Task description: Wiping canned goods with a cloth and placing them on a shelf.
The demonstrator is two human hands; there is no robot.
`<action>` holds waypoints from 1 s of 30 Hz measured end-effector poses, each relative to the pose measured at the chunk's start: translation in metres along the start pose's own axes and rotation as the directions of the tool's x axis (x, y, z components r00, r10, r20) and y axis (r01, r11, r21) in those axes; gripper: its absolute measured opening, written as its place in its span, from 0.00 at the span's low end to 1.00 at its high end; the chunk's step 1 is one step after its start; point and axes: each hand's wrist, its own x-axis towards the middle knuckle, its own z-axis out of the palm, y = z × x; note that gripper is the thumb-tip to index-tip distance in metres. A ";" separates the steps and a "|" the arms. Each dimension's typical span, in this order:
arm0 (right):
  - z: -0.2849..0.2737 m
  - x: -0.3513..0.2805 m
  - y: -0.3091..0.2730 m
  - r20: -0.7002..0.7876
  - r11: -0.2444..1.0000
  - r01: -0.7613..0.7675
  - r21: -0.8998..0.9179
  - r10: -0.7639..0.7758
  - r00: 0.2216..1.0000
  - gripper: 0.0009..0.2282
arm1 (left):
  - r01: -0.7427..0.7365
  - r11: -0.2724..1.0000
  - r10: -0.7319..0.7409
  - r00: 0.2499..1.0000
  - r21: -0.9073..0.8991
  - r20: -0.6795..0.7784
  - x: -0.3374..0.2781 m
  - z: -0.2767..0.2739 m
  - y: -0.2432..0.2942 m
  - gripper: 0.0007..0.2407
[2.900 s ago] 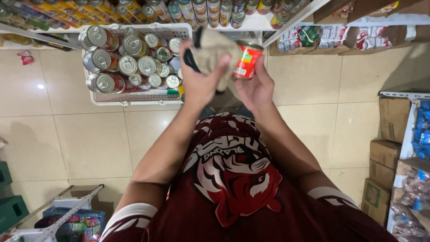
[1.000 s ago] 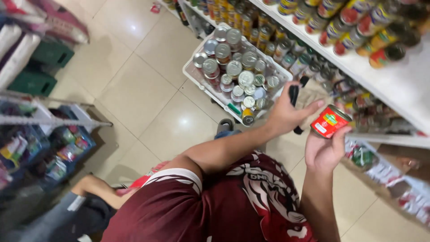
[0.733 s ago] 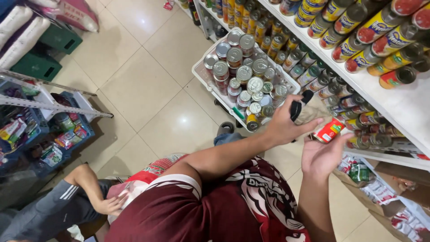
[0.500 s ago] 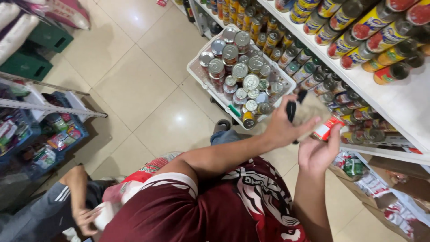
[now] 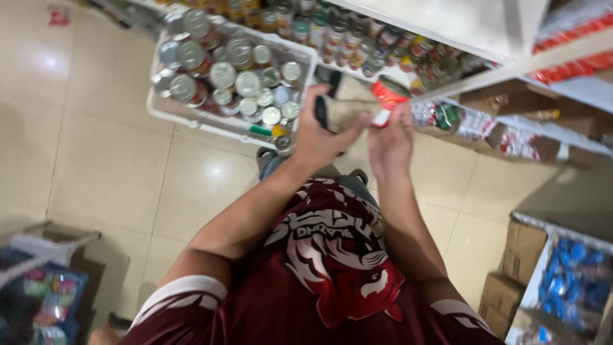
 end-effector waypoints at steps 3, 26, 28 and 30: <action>-0.001 -0.019 -0.015 0.264 0.971 -0.138 0.196 0.083 0.961 0.13 | -0.118 0.992 0.109 0.983 0.050 0.150 0.029 -0.014 0.015 0.22; 0.059 -0.029 -0.066 -0.097 0.939 -0.173 0.297 0.210 0.973 0.28 | -0.231 0.973 0.232 0.973 -0.019 0.024 -0.013 0.027 0.003 0.26; 0.052 -0.029 -0.067 -0.131 0.953 -0.138 0.270 0.179 0.975 0.34 | -0.265 0.964 0.265 0.964 -0.025 0.032 -0.018 0.027 0.003 0.26; 0.052 -0.031 -0.074 -0.222 0.920 -0.191 0.342 0.277 0.935 0.29 | -0.284 0.957 0.287 0.955 -0.051 0.078 -0.021 0.030 0.001 0.28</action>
